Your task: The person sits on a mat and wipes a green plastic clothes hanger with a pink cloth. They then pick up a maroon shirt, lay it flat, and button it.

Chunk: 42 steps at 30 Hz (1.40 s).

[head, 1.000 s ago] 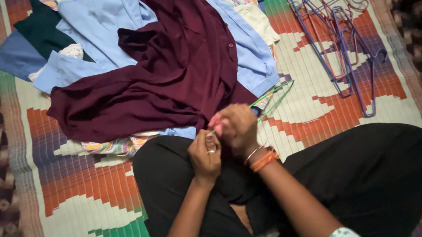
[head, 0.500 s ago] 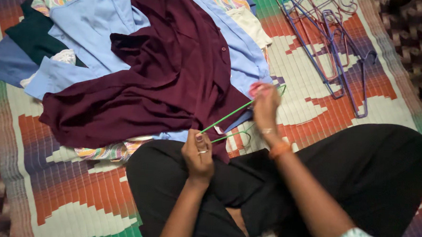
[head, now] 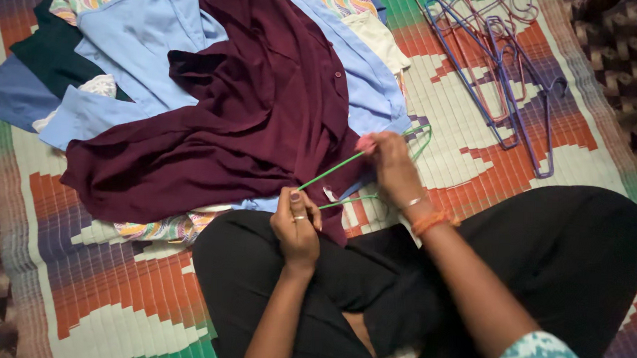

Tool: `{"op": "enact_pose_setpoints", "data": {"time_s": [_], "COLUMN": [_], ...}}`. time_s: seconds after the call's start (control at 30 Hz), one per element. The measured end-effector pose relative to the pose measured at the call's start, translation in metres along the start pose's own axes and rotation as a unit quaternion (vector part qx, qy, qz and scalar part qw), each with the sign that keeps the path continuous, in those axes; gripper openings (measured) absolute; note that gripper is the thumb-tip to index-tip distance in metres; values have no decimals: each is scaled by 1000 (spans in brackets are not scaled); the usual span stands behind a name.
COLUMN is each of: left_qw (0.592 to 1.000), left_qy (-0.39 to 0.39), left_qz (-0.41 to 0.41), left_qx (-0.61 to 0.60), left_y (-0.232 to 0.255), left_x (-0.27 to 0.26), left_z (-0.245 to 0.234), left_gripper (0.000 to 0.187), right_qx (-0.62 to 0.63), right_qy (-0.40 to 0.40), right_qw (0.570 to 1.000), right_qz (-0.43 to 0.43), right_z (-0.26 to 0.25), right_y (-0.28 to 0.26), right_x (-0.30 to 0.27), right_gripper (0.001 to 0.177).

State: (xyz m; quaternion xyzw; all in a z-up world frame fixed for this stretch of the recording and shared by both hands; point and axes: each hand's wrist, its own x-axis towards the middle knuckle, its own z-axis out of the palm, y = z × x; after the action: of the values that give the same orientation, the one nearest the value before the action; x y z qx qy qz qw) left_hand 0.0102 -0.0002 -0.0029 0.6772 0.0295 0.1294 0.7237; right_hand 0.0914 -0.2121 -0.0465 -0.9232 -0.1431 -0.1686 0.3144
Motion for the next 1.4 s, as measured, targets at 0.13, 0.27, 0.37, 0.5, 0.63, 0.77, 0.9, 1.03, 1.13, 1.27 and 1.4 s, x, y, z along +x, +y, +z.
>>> {"op": "enact_pose_setpoints", "data": {"time_s": [0.13,0.27,0.37,0.5,0.63,0.77,0.9,1.03,1.13,1.27,1.4], "left_qw": [998,989,992,991,980,978,991,983,977,988,974], "left_qy": [-29,-28,23,23,35,12,-6,-18,-22,-7,7], "left_qz": [0,92,72,70,164,130,53,114,131,69,153], "left_qx": [51,114,104,113,106,161,123,141,166,138,166], "left_y": [-5,3,1,-3,5,9,14,12,8,7,6], "left_x": [0,-8,-1,0,2,4,2,2,3,5,5], "left_z": [-1,-5,-5,-7,-5,-1,-2,-1,-1,-3,-4], "left_gripper": [45,42,40,39,36,37,39,41,42,39,37], "right_qx": [-81,-105,-48,32,13,13,-30,-33,-37,-39,0], "right_qy": [71,51,17,17,-29,-33,-34,12,17,-33,-28], "right_qw": [993,981,994,998,997,996,999,996,990,998,997], "right_qz": [57,154,96,-49,-75,-87,0,80,132,33,-72], "right_z": [7,-12,-26,-38,-55,-53,-42,-35,-36,-36,-47], "right_y": [61,64,5,-118,-181,-139,-42,44,49,-42,-157], "right_x": [-12,-1,9,11,14,12,6,2,7,17,7], "right_gripper": [42,27,16,22,37,33,28,27,20,23,30]}}
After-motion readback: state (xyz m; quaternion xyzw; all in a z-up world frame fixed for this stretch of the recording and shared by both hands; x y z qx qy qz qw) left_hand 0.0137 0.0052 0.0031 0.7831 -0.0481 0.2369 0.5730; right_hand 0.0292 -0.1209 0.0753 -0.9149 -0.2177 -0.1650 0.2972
